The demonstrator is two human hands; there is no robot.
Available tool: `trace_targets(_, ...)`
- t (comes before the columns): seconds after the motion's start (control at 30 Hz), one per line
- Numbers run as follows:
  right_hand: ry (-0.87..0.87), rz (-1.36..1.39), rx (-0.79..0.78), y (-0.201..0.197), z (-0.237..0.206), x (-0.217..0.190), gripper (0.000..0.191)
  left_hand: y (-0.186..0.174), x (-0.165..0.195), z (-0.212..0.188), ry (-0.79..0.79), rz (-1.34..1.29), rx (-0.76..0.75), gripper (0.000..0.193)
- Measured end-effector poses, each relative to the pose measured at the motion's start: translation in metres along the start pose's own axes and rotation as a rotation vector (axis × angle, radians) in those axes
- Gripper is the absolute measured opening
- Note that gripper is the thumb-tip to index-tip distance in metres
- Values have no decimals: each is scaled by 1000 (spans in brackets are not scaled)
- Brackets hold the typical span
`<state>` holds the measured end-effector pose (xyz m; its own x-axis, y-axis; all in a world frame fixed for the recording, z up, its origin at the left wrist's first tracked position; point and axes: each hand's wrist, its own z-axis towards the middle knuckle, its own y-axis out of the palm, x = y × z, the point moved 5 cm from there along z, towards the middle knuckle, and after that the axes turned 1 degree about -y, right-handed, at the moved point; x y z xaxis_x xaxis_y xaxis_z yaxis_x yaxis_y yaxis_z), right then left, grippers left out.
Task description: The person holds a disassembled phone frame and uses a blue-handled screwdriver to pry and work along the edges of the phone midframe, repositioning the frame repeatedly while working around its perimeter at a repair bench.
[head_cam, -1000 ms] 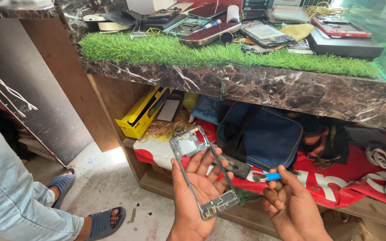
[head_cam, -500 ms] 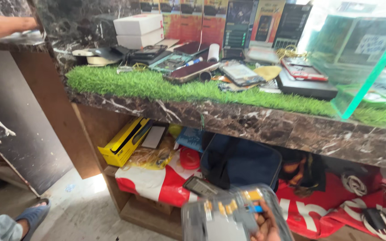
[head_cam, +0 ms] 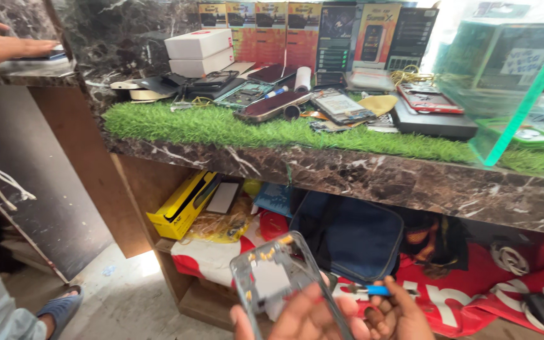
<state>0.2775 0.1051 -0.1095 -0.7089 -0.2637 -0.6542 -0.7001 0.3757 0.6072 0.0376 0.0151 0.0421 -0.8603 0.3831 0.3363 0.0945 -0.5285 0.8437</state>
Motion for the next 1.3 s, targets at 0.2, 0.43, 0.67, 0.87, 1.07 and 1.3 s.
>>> trace_targets(0.2, -141, 21, -75, 37, -38, -14, 27, -77, 29, 3, 81, 44, 520, 109)
trace_targets(0.43, -366, -260, 50, 77, -84, -16, 38, -84, 50, 5, 215, 251, 580, 103)
trace_targets(0.67, -589, -307, 4, 88, -108, -5, 31, -60, 61, 8, 215, 233, 563, 107)
trace_targets(0.87, -555, -418, 142, 62, -116, 39, 31, -48, 68, 5, 210, 247, 569, 105)
trace_targets(1.07, -934, -653, 24, 75, -132, 52, 26, -46, 74, 3, 244, 226, 582, 104)
trace_targets(1.3, -777, -840, 51, 85, -129, 52, 26, -44, 75, 4, 261, 219, 567, 107)
